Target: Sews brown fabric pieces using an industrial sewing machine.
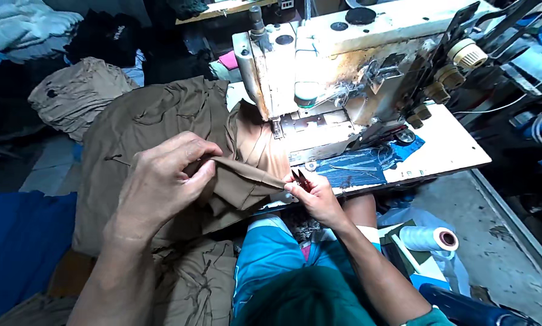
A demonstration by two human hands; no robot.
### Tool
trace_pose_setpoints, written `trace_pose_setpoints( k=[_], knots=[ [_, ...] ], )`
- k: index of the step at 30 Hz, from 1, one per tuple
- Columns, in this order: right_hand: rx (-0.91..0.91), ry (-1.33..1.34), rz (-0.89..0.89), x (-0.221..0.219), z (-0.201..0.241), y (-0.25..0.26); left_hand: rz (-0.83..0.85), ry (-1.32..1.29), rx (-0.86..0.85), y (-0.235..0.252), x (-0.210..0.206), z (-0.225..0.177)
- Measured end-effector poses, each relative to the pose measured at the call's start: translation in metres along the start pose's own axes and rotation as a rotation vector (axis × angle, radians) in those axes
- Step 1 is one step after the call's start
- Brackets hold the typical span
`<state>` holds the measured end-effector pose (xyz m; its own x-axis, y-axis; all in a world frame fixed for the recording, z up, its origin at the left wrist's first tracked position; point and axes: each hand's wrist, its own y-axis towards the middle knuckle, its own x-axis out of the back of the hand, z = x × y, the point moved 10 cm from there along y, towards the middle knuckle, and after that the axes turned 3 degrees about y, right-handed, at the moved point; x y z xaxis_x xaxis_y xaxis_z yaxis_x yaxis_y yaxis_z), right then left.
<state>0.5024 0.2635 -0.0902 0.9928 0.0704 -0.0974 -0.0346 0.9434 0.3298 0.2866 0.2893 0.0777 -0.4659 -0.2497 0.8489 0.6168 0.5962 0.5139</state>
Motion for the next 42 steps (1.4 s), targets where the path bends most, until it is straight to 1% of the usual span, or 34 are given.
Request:
trace_pose_setpoints(
  k=[3, 7, 12, 17, 20, 24, 25, 27, 30, 34, 38, 42],
  knots=[
    [-0.009, -0.014, -0.044, 0.004, -0.005, 0.009, -0.079, 0.033, 0.060, 0.003, 0.000, 0.000],
    [-0.026, -0.048, -0.085, 0.010, -0.012, 0.025, -0.135, 0.000, 0.114, 0.006, -0.008, -0.001],
    [-0.012, -0.089, -0.118, 0.011, -0.010, 0.038, -0.183, -0.016, 0.081, 0.009, -0.020, -0.006],
    [0.003, -0.054, -0.073, 0.006, -0.006, 0.034, -0.235, -0.088, 0.049, 0.006, -0.026, -0.021],
    [0.008, -0.064, -0.030, 0.003, 0.002, 0.017, -0.167, -0.172, 0.037, -0.002, -0.034, -0.036],
    [0.126, -0.150, 0.083, -0.010, 0.024, -0.025, 0.102, -0.254, -0.070, -0.023, -0.063, -0.075],
    [0.161, -0.160, 0.096, -0.012, 0.027, -0.034, 0.154, -0.265, -0.096, -0.027, -0.071, -0.081],
    [0.208, -0.181, 0.080, -0.013, 0.028, -0.046, 0.197, -0.275, -0.120, -0.032, -0.081, -0.085],
    [0.188, -0.207, 0.033, -0.012, 0.021, -0.045, 0.197, -0.276, -0.091, -0.029, -0.086, -0.076],
    [0.126, -0.189, -0.040, -0.002, 0.011, -0.031, 0.131, -0.212, -0.051, -0.021, -0.083, -0.062],
    [0.077, -0.138, -0.094, 0.005, 0.003, -0.011, 0.077, -0.181, -0.021, -0.013, -0.080, -0.049],
    [0.081, -0.147, -0.120, 0.011, -0.006, 0.013, 0.032, -0.196, 0.004, -0.005, -0.076, -0.042]
  ],
)
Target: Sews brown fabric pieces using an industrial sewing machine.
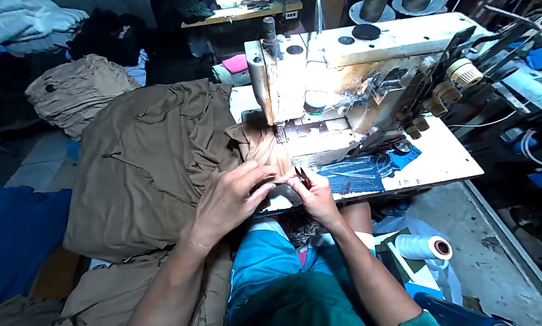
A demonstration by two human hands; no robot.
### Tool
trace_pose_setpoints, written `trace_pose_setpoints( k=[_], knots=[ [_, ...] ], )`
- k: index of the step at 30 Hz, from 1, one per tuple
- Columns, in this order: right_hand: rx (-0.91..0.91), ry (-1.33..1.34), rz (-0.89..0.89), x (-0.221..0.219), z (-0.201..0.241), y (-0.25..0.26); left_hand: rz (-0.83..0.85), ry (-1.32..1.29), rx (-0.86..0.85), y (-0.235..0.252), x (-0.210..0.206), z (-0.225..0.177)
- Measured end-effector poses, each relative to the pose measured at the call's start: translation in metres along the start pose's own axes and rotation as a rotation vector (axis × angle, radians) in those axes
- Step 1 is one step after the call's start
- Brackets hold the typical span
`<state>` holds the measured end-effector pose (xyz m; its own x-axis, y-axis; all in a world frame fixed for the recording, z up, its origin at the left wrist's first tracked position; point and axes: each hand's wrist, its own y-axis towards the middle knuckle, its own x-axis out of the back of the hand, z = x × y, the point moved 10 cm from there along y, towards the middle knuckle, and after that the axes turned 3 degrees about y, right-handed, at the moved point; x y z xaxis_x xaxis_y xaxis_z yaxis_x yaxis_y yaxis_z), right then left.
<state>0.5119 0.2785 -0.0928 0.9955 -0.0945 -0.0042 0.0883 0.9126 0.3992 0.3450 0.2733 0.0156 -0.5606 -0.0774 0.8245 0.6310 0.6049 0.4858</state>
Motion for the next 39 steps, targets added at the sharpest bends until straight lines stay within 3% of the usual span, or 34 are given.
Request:
trace_pose_setpoints(
  k=[14, 25, 28, 31, 34, 36, 39],
  knots=[
    [0.035, -0.010, -0.061, 0.003, -0.005, 0.025, -0.060, -0.100, 0.031, -0.001, 0.003, 0.014],
    [0.088, 0.025, -0.049, -0.001, -0.001, 0.041, -0.077, -0.151, 0.183, -0.021, 0.003, 0.048],
    [0.081, 0.019, -0.055, 0.000, -0.003, 0.041, -0.163, -0.219, 0.185, -0.016, 0.006, 0.035],
    [0.086, 0.011, -0.050, 0.002, -0.004, 0.042, -0.311, -0.302, 0.095, -0.004, -0.001, -0.011],
    [0.004, -0.055, -0.089, 0.009, -0.012, 0.042, 0.003, -0.309, -0.148, 0.000, -0.063, -0.058],
    [-0.004, -0.049, -0.075, 0.009, -0.012, 0.043, 0.151, -0.318, -0.185, -0.007, -0.087, -0.054],
    [0.061, -0.019, -0.044, 0.008, -0.011, 0.046, -0.020, -0.386, 0.008, -0.021, -0.055, -0.008]
  ],
)
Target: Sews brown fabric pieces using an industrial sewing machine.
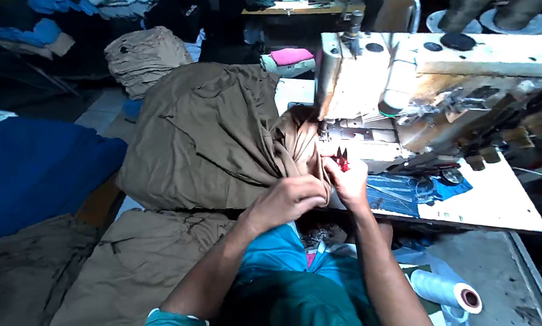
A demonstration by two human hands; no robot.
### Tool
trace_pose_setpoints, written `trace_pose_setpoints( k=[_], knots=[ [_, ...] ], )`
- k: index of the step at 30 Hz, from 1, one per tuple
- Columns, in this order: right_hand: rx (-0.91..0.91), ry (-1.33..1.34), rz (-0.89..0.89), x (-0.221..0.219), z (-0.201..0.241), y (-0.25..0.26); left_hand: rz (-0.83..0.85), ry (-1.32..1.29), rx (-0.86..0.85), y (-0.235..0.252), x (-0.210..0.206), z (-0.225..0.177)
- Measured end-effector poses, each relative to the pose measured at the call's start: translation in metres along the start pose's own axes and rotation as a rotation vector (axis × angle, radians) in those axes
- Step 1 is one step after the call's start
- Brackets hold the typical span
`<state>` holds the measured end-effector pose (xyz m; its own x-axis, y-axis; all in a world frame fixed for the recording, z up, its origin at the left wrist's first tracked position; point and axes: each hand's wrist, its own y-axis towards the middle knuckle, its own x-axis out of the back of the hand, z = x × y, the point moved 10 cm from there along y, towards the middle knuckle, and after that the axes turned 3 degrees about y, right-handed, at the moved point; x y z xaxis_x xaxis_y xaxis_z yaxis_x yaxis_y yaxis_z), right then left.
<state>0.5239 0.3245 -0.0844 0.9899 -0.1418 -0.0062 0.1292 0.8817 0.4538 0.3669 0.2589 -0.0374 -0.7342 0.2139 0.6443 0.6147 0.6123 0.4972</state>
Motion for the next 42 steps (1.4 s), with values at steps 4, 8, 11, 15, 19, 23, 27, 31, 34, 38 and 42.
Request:
trace_pose_setpoints(
  k=[4, 8, 11, 15, 19, 23, 27, 31, 34, 38, 42],
  knots=[
    [0.036, -0.012, -0.003, -0.001, -0.001, 0.002, -0.328, 0.257, 0.292, -0.006, 0.098, 0.052],
    [0.050, 0.005, -0.001, -0.006, 0.002, 0.004, -0.188, 0.375, 0.503, 0.028, 0.118, 0.143],
    [0.056, 0.045, 0.020, -0.007, 0.004, 0.005, -0.031, 0.366, 0.392, 0.049, 0.090, 0.169],
    [0.073, 0.060, 0.044, -0.008, 0.005, 0.004, -0.152, 0.360, 0.313, 0.033, 0.116, 0.122],
    [0.037, 0.014, 0.028, -0.005, -0.001, 0.005, -0.189, -0.164, 0.309, -0.004, 0.128, 0.034],
    [0.030, -0.023, 0.001, -0.002, 0.005, 0.002, -0.004, -0.753, 0.288, -0.019, 0.084, -0.009],
    [0.145, 0.045, -0.301, 0.017, 0.041, -0.022, -0.103, -0.860, 0.269, -0.009, 0.074, -0.003],
    [0.018, 0.275, -0.110, -0.023, 0.041, -0.048, -0.113, -0.332, 0.323, 0.000, 0.081, 0.020],
    [-0.107, 0.475, -0.001, -0.048, 0.022, -0.055, 0.123, 0.079, 0.467, -0.013, 0.054, 0.029],
    [-0.123, 0.507, -0.043, -0.036, 0.013, -0.050, 0.361, 0.412, 0.480, -0.042, 0.001, 0.039],
    [-0.117, 0.541, 0.010, -0.038, 0.012, -0.045, 0.351, 0.301, 0.343, -0.049, -0.011, 0.033]
  ],
)
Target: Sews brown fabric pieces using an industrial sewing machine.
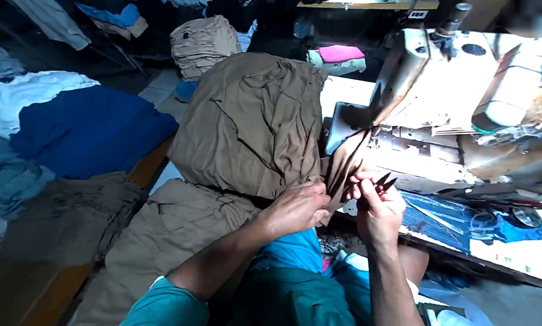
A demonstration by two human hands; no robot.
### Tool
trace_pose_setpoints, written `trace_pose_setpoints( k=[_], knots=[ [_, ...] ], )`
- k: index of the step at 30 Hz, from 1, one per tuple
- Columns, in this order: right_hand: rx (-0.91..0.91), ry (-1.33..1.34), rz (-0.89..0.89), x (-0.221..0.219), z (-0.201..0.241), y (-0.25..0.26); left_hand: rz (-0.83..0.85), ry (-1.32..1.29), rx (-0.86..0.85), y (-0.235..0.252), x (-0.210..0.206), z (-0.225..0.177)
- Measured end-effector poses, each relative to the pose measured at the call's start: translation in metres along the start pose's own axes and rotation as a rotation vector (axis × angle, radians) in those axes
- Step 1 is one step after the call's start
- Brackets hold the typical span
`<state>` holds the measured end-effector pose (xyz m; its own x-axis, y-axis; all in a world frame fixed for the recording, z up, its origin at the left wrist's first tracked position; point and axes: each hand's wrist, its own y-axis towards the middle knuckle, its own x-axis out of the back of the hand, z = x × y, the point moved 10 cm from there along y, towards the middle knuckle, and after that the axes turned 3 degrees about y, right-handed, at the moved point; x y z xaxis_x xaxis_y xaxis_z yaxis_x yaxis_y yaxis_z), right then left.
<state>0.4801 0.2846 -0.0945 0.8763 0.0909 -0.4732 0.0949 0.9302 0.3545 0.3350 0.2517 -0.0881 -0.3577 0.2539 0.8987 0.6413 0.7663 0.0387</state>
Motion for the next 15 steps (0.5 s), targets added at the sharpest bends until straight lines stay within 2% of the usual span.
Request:
trace_pose_setpoints(
  k=[3, 5, 7, 8, 10, 12, 13, 15],
  knots=[
    [-0.062, 0.020, -0.009, -0.007, -0.006, -0.003, -0.008, -0.468, -0.180, -0.003, 0.039, -0.043],
    [-0.249, -0.077, -0.037, -0.017, -0.012, -0.009, -0.065, -0.827, -0.265, -0.002, 0.068, -0.063],
    [-0.414, -0.232, 0.149, -0.030, -0.023, -0.020, -0.169, -1.185, -0.256, 0.002, 0.089, -0.059],
    [-0.400, -0.279, 0.272, -0.027, -0.038, -0.026, -0.227, -1.334, -0.234, 0.005, 0.097, -0.051],
    [-0.405, -0.343, 0.460, -0.027, -0.053, -0.035, -0.348, -1.505, -0.215, 0.008, 0.115, -0.036],
    [-0.501, -0.469, 0.596, -0.020, -0.055, -0.048, -0.453, -1.592, -0.216, 0.012, 0.125, -0.022],
    [-0.508, -0.510, 0.592, -0.015, -0.052, -0.050, -0.489, -1.641, -0.219, 0.014, 0.126, -0.015],
    [-0.352, -0.448, 0.397, -0.007, -0.033, -0.041, -0.495, -1.762, -0.283, 0.023, 0.126, -0.005]
  ],
)
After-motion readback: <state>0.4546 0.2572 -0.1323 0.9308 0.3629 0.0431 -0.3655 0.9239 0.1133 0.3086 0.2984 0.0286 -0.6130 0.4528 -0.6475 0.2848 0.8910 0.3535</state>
